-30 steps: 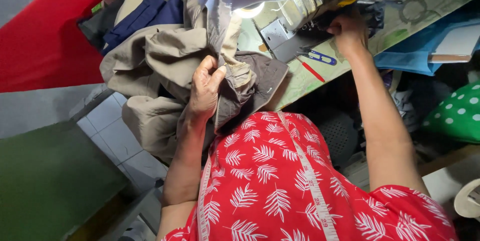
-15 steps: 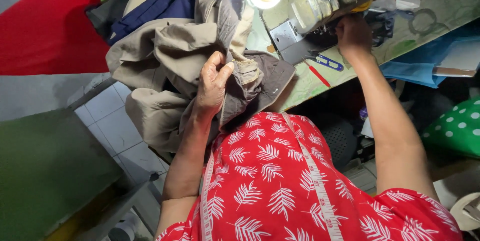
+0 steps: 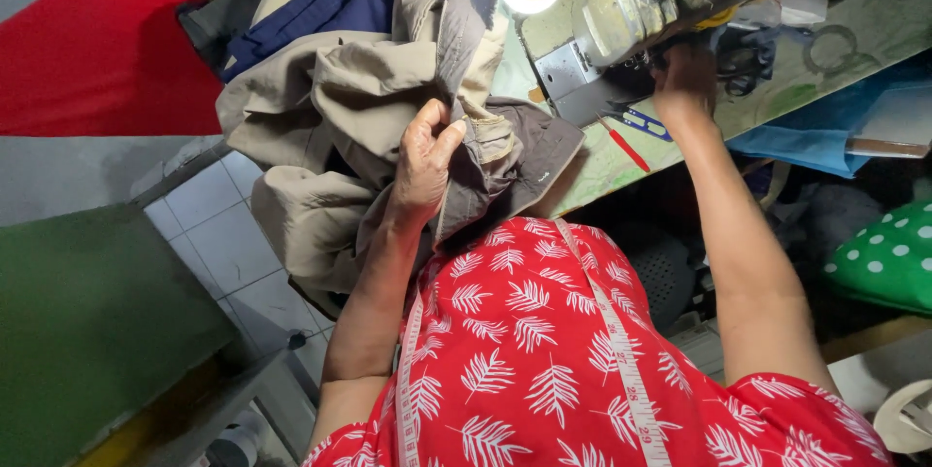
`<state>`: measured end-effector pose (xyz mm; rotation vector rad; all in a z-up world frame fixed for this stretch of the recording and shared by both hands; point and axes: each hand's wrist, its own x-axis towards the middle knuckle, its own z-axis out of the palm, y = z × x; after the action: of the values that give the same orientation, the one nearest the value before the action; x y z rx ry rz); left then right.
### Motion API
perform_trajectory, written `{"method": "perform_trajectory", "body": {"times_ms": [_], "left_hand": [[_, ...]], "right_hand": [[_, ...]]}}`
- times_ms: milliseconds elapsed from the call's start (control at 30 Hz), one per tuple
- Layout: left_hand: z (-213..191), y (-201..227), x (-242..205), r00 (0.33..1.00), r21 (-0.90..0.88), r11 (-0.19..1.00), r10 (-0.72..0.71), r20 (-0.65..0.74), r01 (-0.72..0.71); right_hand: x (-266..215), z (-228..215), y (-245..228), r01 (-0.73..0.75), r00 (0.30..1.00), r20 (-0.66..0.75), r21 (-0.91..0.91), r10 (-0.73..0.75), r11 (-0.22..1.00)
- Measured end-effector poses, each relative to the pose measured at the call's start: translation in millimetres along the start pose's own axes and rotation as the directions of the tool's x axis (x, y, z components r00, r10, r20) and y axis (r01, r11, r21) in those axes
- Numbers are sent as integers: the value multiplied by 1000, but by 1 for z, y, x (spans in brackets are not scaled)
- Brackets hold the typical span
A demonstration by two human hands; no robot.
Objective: Manually repairing the waistband and seams of a pair of beige pants at a sewing workstation.
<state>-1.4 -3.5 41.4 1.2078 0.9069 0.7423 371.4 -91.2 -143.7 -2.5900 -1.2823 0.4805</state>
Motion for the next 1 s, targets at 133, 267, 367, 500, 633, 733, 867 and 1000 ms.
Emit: {"method": "perform_trajectory", "body": {"times_ms": [133, 267, 367, 500, 633, 733, 867, 1000], "left_hand": [[-5, -1, -2, 1000, -17, 1000, 1, -7, -1], [-6, -3, -1, 1000, 39, 999, 6, -2, -6], [-4, -2, 0, 1000, 77, 997, 0, -8, 0], [-10, -2, 0, 999, 104, 994, 31, -13, -29], [-16, -14, 2, 998, 109, 992, 56, -6, -55], [-17, -41, 7, 994, -50, 997, 46, -97, -51], [-13, -37, 8, 992, -34, 996, 82, -100, -86], [-15, -38, 7, 991, -25, 996, 87, -99, -90]], "right_hand": [[0, 4, 5, 133, 988, -95, 174, -118, 976], [11, 35, 15, 84, 990, -127, 207, -59, 975], [13, 43, 8, 28, 993, -117, 266, 3, 964], [11, 38, 1, 102, 984, -178, 453, -22, 886], [7, 39, 19, 225, 956, -257, 325, -143, 919], [21, 75, 52, 300, 873, -412, 34, -260, 953], [13, 80, 45, 168, 952, -248, -62, -179, 984], [14, 80, 47, 200, 947, -246, -53, -207, 978]]}}
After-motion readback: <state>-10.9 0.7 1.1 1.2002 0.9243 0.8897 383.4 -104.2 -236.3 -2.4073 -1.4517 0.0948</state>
